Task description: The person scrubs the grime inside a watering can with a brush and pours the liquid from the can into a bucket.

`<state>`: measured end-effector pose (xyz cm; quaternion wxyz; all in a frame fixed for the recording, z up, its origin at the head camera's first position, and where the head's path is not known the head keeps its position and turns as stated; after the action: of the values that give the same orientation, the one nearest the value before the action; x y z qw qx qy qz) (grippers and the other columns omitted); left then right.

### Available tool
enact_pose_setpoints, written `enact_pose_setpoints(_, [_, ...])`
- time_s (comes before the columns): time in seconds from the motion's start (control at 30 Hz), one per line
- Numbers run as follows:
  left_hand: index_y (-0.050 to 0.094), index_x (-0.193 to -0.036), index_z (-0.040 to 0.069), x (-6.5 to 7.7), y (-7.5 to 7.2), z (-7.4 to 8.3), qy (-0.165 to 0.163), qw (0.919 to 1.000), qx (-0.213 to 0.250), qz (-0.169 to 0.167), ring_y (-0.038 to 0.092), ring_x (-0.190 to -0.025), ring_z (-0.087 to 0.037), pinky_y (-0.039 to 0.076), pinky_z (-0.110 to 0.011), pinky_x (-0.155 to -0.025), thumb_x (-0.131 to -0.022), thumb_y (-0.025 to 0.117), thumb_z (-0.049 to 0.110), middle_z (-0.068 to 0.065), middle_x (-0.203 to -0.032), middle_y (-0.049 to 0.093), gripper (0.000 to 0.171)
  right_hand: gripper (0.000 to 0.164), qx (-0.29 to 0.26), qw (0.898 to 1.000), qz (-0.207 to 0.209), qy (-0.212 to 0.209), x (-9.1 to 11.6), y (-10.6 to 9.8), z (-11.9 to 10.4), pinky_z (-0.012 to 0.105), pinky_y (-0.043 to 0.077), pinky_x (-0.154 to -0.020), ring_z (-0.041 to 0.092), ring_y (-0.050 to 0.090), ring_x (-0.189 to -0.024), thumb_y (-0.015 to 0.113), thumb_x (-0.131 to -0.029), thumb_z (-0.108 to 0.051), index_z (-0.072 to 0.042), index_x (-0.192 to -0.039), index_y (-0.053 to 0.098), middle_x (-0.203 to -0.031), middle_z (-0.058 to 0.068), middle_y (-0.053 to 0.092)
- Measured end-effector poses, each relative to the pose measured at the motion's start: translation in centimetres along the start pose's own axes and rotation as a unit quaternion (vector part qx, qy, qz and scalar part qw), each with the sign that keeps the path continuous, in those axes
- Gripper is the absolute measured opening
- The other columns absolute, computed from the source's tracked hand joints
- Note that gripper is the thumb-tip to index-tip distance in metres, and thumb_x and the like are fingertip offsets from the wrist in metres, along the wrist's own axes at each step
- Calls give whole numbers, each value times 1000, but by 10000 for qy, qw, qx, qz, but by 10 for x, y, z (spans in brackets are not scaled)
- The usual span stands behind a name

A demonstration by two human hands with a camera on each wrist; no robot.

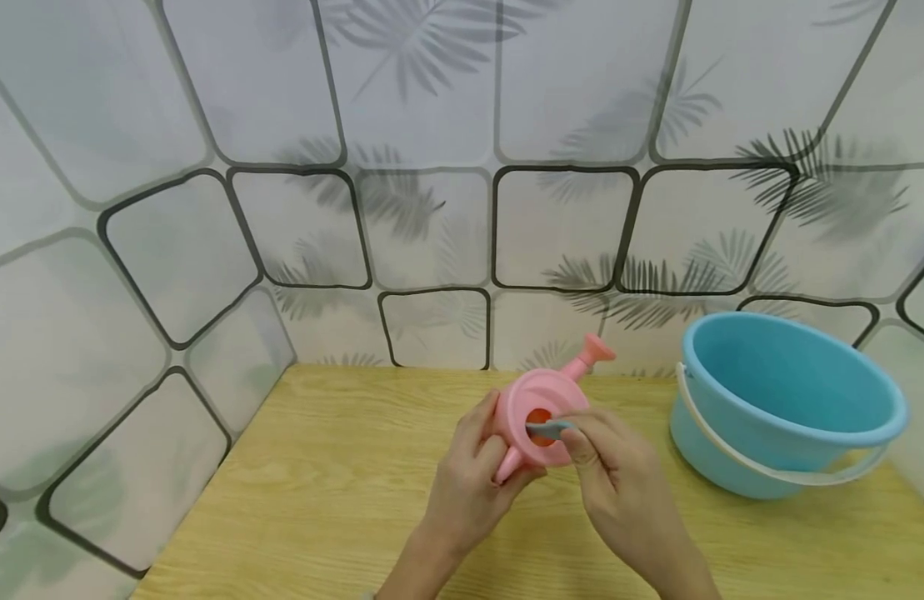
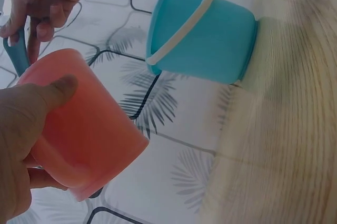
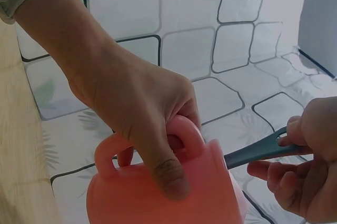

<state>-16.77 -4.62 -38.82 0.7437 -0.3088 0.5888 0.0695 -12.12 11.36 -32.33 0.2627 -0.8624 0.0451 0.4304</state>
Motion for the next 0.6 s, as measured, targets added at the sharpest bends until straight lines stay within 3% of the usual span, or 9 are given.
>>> enact_pose_setpoints(0.03, [57,-79,5,0,0,0,6,10000,-7,-4,56,-113,-37,54,-37,-87,-68,84,29,-27,-127,52,38,23,-64,10000,31,-18,0,0,-1,13,49,-75,11,60,-81,59,-87,8,-11,-97,70,-93,0,67])
enact_pose_setpoints(0.1, [57,-79,5,-1,-1,-1,6,10000,-17,-38,56,-113,-37,54,-37,-88,-68,84,29,-27,-127,52,38,24,-256,9996,87,99,-1,-1,-1,10,48,-66,6,59,-69,59,-86,9,-9,-98,71,-80,-2,64])
enact_pose_setpoints(0.2, [58,-79,5,-1,-2,-1,8,10000,-6,-53,56,-113,-37,54,-38,-88,-68,84,29,-27,-127,52,38,21,-580,9966,357,456,0,-6,0,10,36,-42,1,42,-45,58,-87,10,-6,-94,71,-56,-6,50])
enact_pose_setpoints(0.27, [57,-79,6,-1,-2,-1,5,10000,2,-58,56,-113,-37,54,-39,-88,-69,84,30,-26,-127,52,38,20,-800,9928,558,697,1,-10,1,13,24,-32,2,28,-37,56,-88,11,-3,-90,71,-47,-5,36])
enact_pose_setpoints(0.37, [55,-76,6,-1,-2,-1,21,10000,2,-32,56,-113,-37,54,-39,-87,-69,83,31,-27,-127,52,39,19,-955,9895,659,864,1,-11,2,15,22,-30,5,28,-34,56,-88,10,-2,-87,71,-44,-4,34])
enact_pose_setpoints(0.5, [54,-74,6,-1,-2,-2,52,10000,2,4,56,-112,-38,54,-39,-87,-69,83,31,-28,-126,53,39,17,-943,9901,491,918,0,-2,6,15,23,-30,5,28,-35,60,-88,6,-5,-90,72,-46,-5,35])
enact_pose_setpoints(0.6, [54,-75,6,-1,-2,-2,64,10000,-24,46,56,-111,-38,54,-39,-87,-69,82,32,-28,-126,53,39,17,-1266,9854,565,993,0,-1,9,16,23,-30,5,29,-35,58,-89,6,-3,-88,72,-45,-5,36])
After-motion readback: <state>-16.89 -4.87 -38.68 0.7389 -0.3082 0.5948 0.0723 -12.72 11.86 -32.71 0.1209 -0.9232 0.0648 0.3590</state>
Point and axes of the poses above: each hand's wrist, its own x-axis away from the middle knuckle, its own y-axis out of the palm, z = x × y, the point moved 2 cm from there along -x, towards the middle knuckle
